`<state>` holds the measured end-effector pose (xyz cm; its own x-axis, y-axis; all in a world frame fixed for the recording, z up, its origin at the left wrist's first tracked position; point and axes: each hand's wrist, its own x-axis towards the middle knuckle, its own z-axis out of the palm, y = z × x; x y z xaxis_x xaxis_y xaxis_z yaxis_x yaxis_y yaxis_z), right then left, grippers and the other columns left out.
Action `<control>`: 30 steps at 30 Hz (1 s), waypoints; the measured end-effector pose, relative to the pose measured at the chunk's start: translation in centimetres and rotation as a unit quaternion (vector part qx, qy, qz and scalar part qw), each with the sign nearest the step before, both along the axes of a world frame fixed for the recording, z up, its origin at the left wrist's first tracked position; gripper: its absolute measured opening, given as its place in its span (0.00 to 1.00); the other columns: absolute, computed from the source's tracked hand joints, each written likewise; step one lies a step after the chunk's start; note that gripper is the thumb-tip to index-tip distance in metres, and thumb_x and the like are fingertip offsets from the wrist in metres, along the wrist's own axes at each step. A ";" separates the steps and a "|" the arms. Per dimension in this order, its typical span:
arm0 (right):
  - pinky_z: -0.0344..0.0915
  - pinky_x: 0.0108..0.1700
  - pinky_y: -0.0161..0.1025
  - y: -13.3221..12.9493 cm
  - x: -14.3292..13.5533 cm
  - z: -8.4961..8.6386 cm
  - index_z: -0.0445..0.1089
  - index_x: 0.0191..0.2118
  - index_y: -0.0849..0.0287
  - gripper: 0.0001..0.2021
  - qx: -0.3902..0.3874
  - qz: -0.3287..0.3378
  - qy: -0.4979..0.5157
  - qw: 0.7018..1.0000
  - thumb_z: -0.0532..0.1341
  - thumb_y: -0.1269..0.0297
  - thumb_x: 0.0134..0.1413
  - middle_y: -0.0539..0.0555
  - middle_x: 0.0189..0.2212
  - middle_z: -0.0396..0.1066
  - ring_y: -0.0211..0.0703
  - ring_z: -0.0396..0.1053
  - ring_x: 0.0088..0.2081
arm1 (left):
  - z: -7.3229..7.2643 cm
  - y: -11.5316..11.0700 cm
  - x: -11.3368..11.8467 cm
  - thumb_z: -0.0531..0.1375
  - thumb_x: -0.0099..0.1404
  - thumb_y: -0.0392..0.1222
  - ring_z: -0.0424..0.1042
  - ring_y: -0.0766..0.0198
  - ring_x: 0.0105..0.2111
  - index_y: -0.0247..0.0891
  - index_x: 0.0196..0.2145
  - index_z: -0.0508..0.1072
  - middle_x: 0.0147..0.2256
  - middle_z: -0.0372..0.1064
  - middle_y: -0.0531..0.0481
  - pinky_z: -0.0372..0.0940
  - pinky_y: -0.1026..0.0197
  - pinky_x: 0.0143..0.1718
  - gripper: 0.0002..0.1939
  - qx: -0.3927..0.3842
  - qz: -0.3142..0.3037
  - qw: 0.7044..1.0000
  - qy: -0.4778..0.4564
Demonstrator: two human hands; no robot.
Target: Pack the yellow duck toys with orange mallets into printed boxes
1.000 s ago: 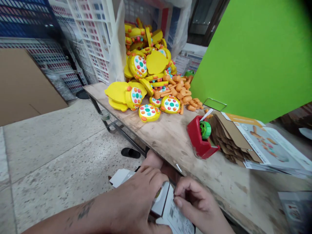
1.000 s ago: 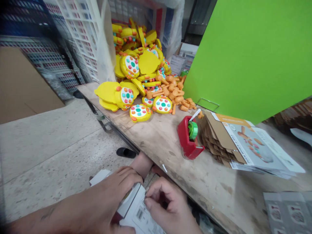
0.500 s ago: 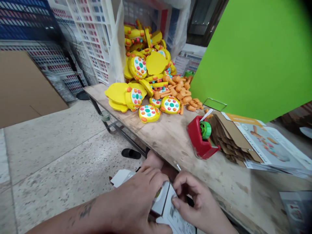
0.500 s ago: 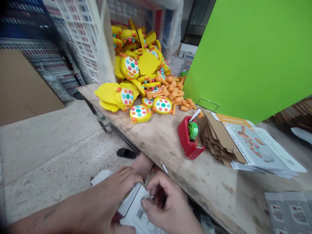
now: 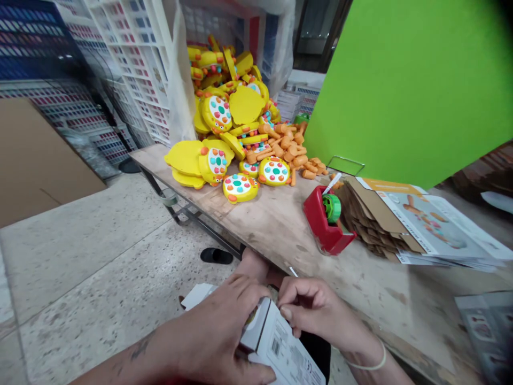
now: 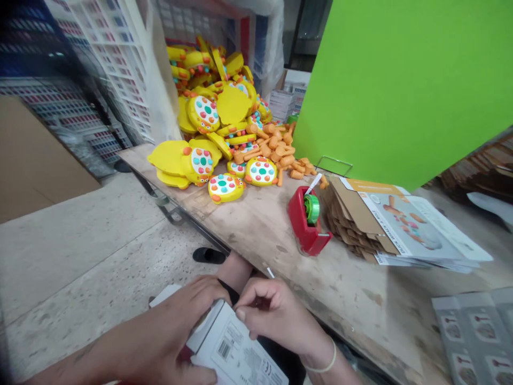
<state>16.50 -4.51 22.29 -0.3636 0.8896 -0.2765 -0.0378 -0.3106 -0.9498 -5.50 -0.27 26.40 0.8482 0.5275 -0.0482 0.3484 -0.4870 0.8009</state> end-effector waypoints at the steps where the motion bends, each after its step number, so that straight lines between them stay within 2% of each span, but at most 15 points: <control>1: 0.61 0.24 0.31 0.1 -0.1 0.1 0.69 0.28 0.60 0.23 -0.013 -0.001 0.006 1.000 0.69 0.42 0.50 0.46 0.22 0.65 0.31 0.62 0.21 | -0.1 0.1 -0.1 0.70 0.47 0.40 0.67 0.52 0.46 0.43 0.43 0.65 0.43 0.67 0.49 0.64 0.48 0.54 0.27 -0.004 0.000 1.000 0.002; 6: 0.56 0.25 0.28 0.4 -1.1 0.0 0.69 0.31 0.60 0.24 -0.001 -0.028 0.018 0.999 0.72 0.43 0.45 0.45 0.24 0.66 0.28 0.59 0.23 | -0.3 0.7 -0.8 0.67 0.47 0.39 0.66 0.53 0.45 0.42 0.43 0.65 0.45 0.66 0.48 0.65 0.50 0.50 0.25 -0.026 0.019 0.999 0.018; 11: 0.56 0.21 0.29 1.3 -2.2 -0.8 0.69 0.29 0.60 0.26 -0.050 -0.035 -0.007 0.998 0.70 0.39 0.45 0.44 0.19 0.64 0.29 0.59 0.19 | -1.0 1.4 -1.9 0.65 0.48 0.41 0.67 0.57 0.38 0.42 0.44 0.65 0.40 0.66 0.50 0.66 0.57 0.38 0.24 -0.089 0.039 0.995 0.033; 15: 0.60 0.25 0.30 2.2 -2.6 -0.9 0.75 0.33 0.60 0.25 -0.010 -0.059 0.028 0.998 0.68 0.39 0.50 0.47 0.25 0.70 0.29 0.62 0.22 | -2.1 2.9 -3.8 0.66 0.52 0.49 0.67 0.60 0.35 0.42 0.49 0.62 0.39 0.66 0.52 0.65 0.61 0.33 0.28 -0.143 0.051 0.988 -0.026; 18: 0.66 0.32 0.34 2.2 -2.1 -1.2 0.78 0.37 0.59 0.23 0.041 -0.107 0.040 0.993 0.66 0.40 0.54 0.51 0.31 0.75 0.33 0.67 0.28 | -2.7 4.0 -5.6 0.65 0.56 0.58 0.67 0.60 0.35 0.42 0.51 0.60 0.38 0.66 0.52 0.65 0.61 0.34 0.31 -0.139 0.079 0.985 -0.065; 22: 0.69 0.42 0.39 1.0 -0.5 -2.5 0.79 0.40 0.57 0.23 0.043 -0.156 -0.010 0.987 0.65 0.40 0.55 0.55 0.34 0.77 0.41 0.72 0.36 | -3.2 4.8 -7.7 0.63 0.57 0.70 0.69 0.57 0.38 0.41 0.51 0.61 0.40 0.66 0.49 0.67 0.59 0.36 0.37 -0.138 0.119 0.978 -0.104; 24: 0.70 0.45 0.41 0.2 0.1 -3.6 0.79 0.41 0.56 0.24 0.024 -0.167 -0.036 0.985 0.64 0.39 0.55 0.57 0.38 0.78 0.45 0.73 0.39 | -3.5 4.9 -8.3 0.64 0.55 0.71 0.70 0.57 0.38 0.41 0.51 0.61 0.40 0.66 0.49 0.67 0.59 0.36 0.38 -0.144 0.134 0.973 -0.119; 27: 0.71 0.44 0.41 -0.7 0.6 -4.9 0.79 0.42 0.54 0.25 0.019 -0.153 -0.069 0.986 0.62 0.37 0.55 0.57 0.39 0.79 0.48 0.74 0.40 | -3.6 5.0 -8.6 0.65 0.55 0.71 0.69 0.60 0.36 0.40 0.49 0.62 0.39 0.67 0.49 0.66 0.61 0.35 0.38 -0.163 0.147 0.966 -0.138; 30: 0.71 0.43 0.40 -1.1 0.8 -5.3 0.79 0.42 0.53 0.24 0.047 -0.131 -0.098 0.985 0.60 0.37 0.57 0.57 0.38 0.78 0.48 0.74 0.41 | -3.4 4.9 -8.4 0.66 0.53 0.71 0.68 0.62 0.34 0.40 0.49 0.64 0.37 0.67 0.50 0.65 0.64 0.31 0.38 -0.174 0.150 0.962 -0.148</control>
